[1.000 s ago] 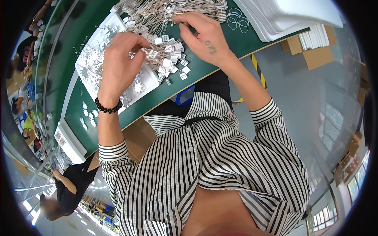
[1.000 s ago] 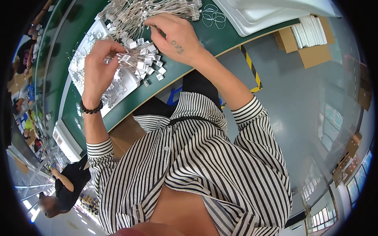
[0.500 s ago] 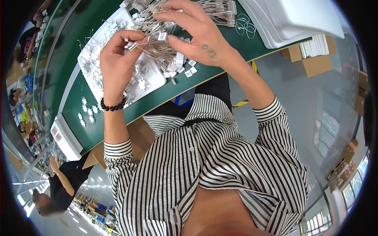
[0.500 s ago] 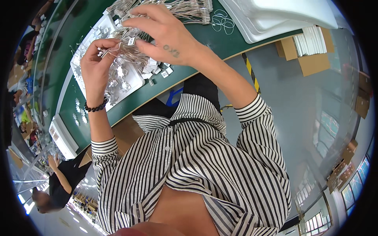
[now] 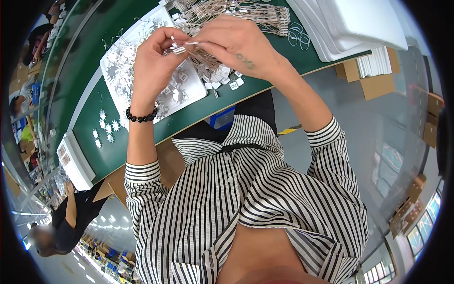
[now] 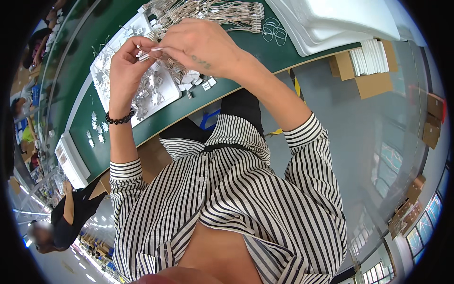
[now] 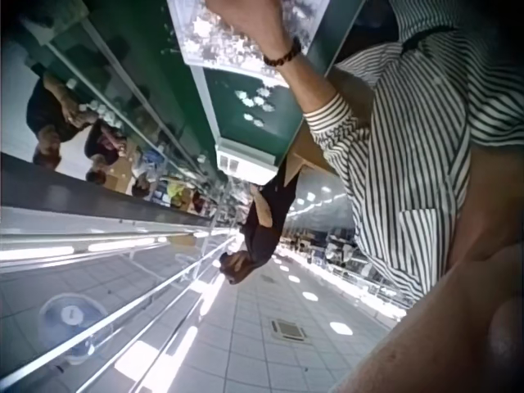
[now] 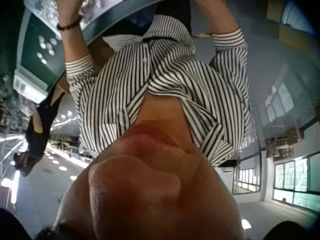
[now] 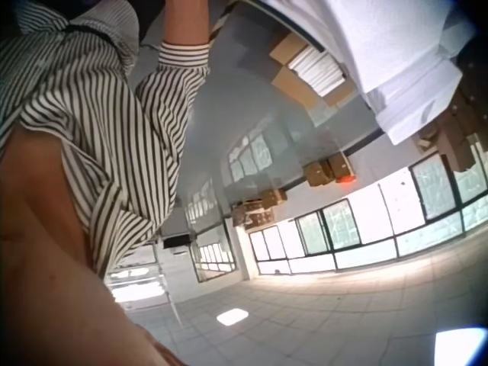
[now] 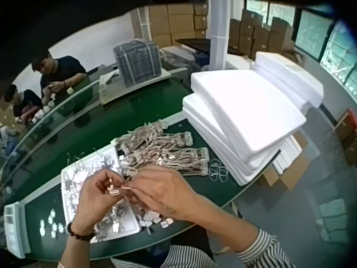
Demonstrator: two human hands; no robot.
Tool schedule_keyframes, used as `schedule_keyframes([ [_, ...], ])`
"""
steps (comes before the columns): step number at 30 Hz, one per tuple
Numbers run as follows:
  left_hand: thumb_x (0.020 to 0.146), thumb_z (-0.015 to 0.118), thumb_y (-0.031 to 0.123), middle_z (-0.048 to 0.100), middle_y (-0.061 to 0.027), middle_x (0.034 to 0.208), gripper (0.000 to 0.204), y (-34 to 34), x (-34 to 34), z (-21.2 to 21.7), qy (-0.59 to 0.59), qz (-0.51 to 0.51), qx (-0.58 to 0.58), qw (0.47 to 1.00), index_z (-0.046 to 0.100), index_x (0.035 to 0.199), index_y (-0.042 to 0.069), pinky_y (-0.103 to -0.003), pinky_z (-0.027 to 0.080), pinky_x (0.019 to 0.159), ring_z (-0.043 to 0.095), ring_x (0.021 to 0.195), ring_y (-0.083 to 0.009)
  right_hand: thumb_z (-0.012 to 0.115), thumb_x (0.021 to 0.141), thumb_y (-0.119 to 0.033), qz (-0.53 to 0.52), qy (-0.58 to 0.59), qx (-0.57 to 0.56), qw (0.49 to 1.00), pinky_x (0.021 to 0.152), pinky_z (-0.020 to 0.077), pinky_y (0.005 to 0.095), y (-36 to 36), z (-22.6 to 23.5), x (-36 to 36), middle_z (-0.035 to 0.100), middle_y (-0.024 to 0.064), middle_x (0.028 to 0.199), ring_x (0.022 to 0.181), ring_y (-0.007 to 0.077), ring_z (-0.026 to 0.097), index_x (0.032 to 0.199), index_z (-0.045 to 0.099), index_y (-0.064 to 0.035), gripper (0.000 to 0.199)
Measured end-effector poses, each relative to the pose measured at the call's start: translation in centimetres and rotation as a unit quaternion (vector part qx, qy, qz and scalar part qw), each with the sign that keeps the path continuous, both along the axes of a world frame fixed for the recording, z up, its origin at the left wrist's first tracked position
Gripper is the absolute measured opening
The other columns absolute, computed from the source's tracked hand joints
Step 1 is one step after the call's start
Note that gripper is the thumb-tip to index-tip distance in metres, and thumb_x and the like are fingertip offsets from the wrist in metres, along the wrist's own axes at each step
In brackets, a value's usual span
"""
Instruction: The recorder is manually assembling star-shaped LED light strings by attaching the star covers to the LEDs and organizing them on a foam board.
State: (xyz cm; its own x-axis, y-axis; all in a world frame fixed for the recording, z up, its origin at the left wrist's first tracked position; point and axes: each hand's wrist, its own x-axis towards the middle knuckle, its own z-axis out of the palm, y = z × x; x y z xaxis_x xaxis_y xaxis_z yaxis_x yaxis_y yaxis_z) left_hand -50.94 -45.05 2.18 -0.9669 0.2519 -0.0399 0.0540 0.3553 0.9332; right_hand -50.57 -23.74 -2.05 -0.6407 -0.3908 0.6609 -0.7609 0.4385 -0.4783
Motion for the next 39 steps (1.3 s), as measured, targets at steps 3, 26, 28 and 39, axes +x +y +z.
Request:
schedule_keyframes([
  [3,0.088,0.074,0.002,0.07,-0.0026,0.092,0.014,-0.1,-0.1,0.2,0.016,-0.028,-0.026,0.999,0.071,0.101,0.002,-0.019,0.047,0.075,0.059,0.082,-0.0089,0.072,0.083,-0.003,-0.022,-0.042,-0.055,0.997,0.069,0.0488,0.0258,-0.1,0.2,0.7,0.07,0.0035,0.092,0.078,0.0172,0.062,0.101,0.072,-0.0038,0.017],
  [26,0.09,0.074,0.012,0.072,-0.0025,0.091,0.016,0.4,0.8,-1.2,0.16,-0.052,-0.079,0.983,0.075,0.102,0.002,-0.023,0.048,0.076,0.06,0.083,-0.0113,0.064,0.09,-0.008,-0.194,-0.36,-0.26,0.875,0.062,0.0475,0.0225,-4.5,0.0,4.9,0.068,0.0044,0.083,0.069,0.0097,0.059,0.09,0.066,0.0001,0.009],
  [28,0.091,0.074,0.011,0.071,-0.0024,0.092,0.016,0.6,0.8,-1.2,0.14,-0.039,-0.056,0.988,0.074,0.103,0.002,-0.024,0.049,0.077,0.061,0.083,-0.0114,0.064,0.088,-0.009,-0.172,-0.362,-0.331,0.854,0.058,0.0462,0.0248,-4.9,-1.1,4.8,0.066,0.0043,0.076,0.064,0.0114,0.057,0.088,0.066,0.0004,0.01],
  [39,0.092,0.072,0.016,0.073,-0.0025,0.092,0.016,-1.4,0.1,-2.3,0.024,0.002,0.182,0.983,0.077,0.103,0.005,-0.023,0.047,0.074,0.059,0.079,-0.0104,0.064,0.088,-0.01,-0.19,-0.362,-0.425,0.808,0.058,0.0475,0.0257,-5.9,-0.5,4.2,0.067,0.0053,0.074,0.063,0.0129,0.058,0.089,0.066,0.0007,0.011],
])
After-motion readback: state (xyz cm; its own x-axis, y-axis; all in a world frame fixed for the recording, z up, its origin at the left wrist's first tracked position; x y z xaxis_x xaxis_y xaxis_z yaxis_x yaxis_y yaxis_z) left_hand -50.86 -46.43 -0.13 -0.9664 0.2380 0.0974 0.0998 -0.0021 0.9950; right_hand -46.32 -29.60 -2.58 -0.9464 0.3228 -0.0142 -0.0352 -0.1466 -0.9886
